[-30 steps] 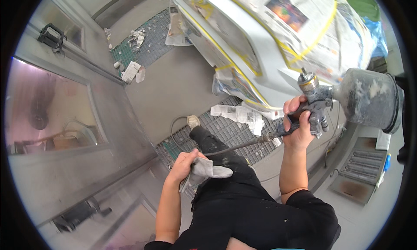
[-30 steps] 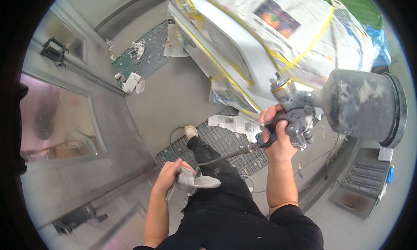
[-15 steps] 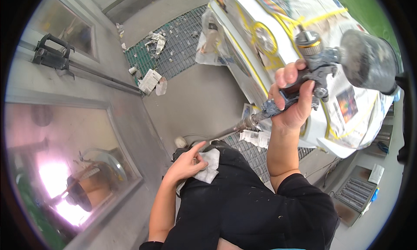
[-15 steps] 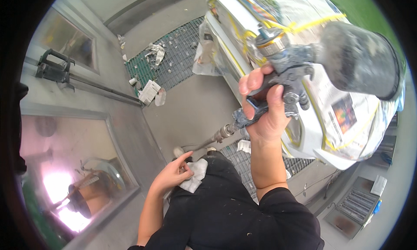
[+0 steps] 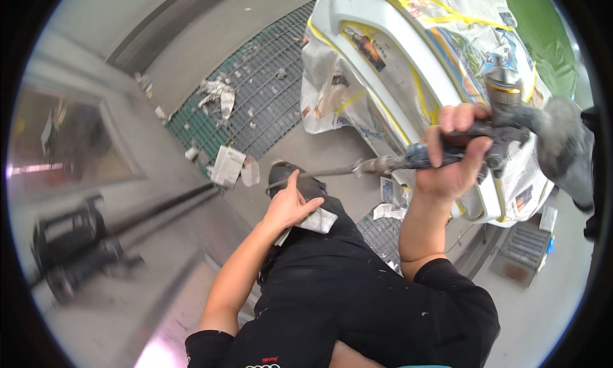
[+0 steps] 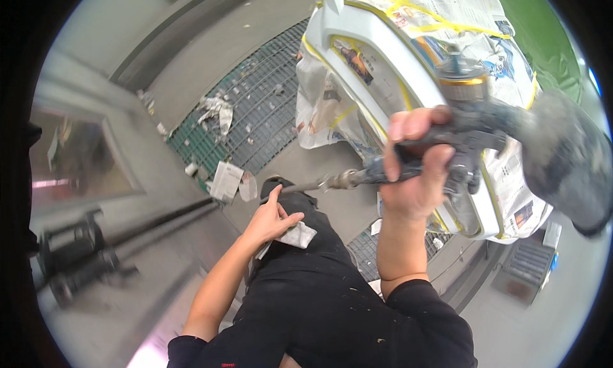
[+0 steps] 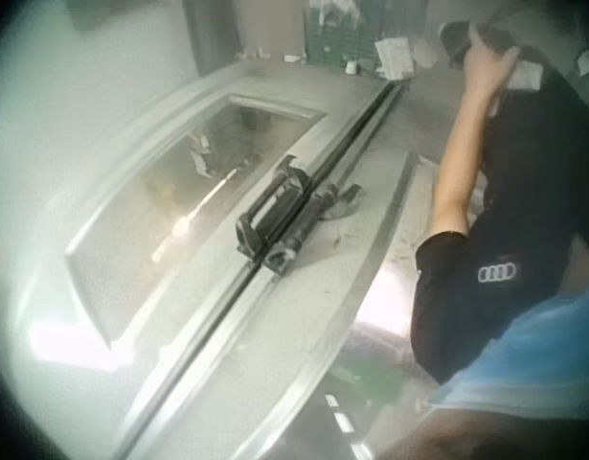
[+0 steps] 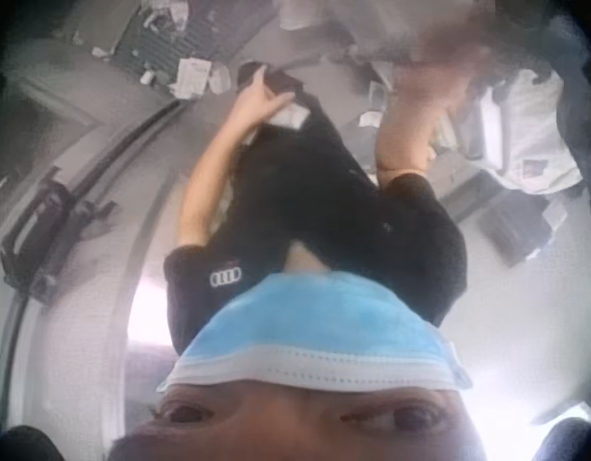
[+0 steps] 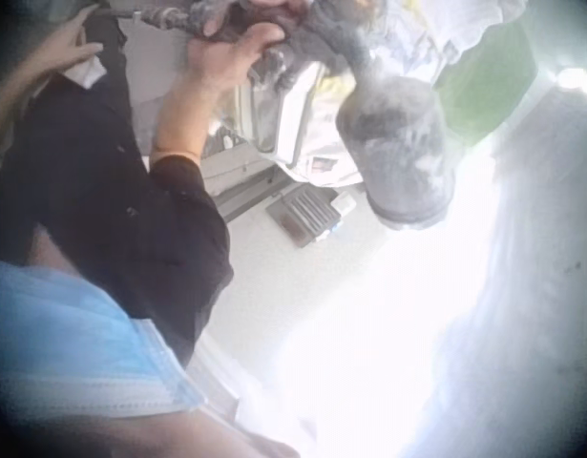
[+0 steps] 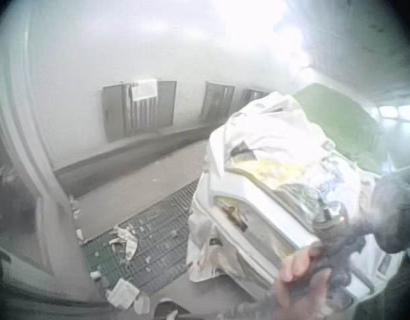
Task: The person uses a spray gun to apply paint to a car part that is masked with newspaper and tape. The person moves around the part to cover different areas and briefly wipes the spray gun with a cloth.
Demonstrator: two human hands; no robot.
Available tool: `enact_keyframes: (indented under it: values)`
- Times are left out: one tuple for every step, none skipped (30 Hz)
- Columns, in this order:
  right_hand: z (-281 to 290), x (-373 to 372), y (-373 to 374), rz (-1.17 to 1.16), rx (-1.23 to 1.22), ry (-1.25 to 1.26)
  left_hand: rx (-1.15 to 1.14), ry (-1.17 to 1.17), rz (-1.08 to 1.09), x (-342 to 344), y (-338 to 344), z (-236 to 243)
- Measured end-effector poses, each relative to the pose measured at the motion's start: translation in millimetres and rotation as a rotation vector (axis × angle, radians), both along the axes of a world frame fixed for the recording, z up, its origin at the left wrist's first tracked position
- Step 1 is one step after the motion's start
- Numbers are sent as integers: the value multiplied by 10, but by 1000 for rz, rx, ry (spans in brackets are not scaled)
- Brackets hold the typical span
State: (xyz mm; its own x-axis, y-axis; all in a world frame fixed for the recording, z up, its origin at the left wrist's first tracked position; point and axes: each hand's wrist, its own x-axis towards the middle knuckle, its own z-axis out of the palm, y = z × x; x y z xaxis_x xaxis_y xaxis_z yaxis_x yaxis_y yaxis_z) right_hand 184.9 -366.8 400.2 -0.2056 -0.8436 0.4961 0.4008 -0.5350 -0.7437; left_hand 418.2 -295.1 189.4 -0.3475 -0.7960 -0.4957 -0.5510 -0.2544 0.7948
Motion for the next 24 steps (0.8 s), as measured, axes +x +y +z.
enact_keyframes:
  values:
    - [-109, 162, -203, 30, 13, -25, 64, -26, -44, 112, -264, -108]
    - [-235, 348, -400, -7, 112, -69, 102, -49, -76, 237, -550, -240]
    - [-365, 525, -658, -26, 94, -64, 105, -57, -80, 361, -886, -396]
    - [-487, 710, -915, -12, 111, -108, 83, -153, -89, 494, -1175, -542]
    - [-607, 909, -1229, 35, 78, -118, 24, -174, -98, 702, -1474, -675]
    - [-686, 1079, -1568, 101, -11, -163, 9, -209, -109, 925, -1801, -792]
    - [-739, 1230, -1874, 47, 112, -157, 37, -223, -96, 1158, -2153, -889]
    - [-762, 1428, -2027, -16, 169, -187, 166, -289, -125, 1440, -2375, -924]
    - [-736, 1555, -2190, -5, 267, -276, 184, -363, -143, 1711, -2585, -947]
    - [-620, 1647, -2391, 32, 264, -253, 72, -384, -160, 1910, -2807, -936]
    - [-424, 1675, -2637, 47, 182, -217, 67, -402, -107, 2025, -3075, -916]
    - [-263, 1641, -2905, 57, 164, -206, 79, -432, -45, 2120, -3257, -884]
    - [-40, 1640, -3131, 0, 118, -174, 73, -429, -21, 2223, -3472, -850]
    - [150, 1664, -3359, -38, 4, -186, 58, -426, 2, 2310, -3727, -842]
    - [332, 1635, -3579, -43, -104, -185, 58, -430, 55, 2387, -3985, -857]
    - [476, 1592, -3789, -26, -228, -210, 79, -422, 122, 2476, -4255, -906]
    - [573, 1566, -3947, -28, -292, -274, 64, -437, 115, 2577, -4540, -990]
    - [628, 1554, -4078, -65, -314, -306, 61, -463, 105, 2703, -4817, -1094]
    - [600, 1622, -4246, -82, -339, -271, 21, -482, 111, 2845, -5125, -1232]
    - [513, 1691, -4422, -145, -352, -329, -16, -506, 115, 2978, -5452, -1363]
    - [411, 1747, -4590, -221, -301, -271, -54, -528, 114, 3115, -5785, -1485]
    - [272, 1841, -4763, -362, -196, -188, -77, -519, 107, 3285, -6160, -1572]
    - [127, 1923, -4933, -537, -75, -124, -143, -521, 97, 3470, -6511, -1596]
    - [10, 2001, -5089, -701, 48, -59, -213, -508, 75, 3627, -6898, -1572]
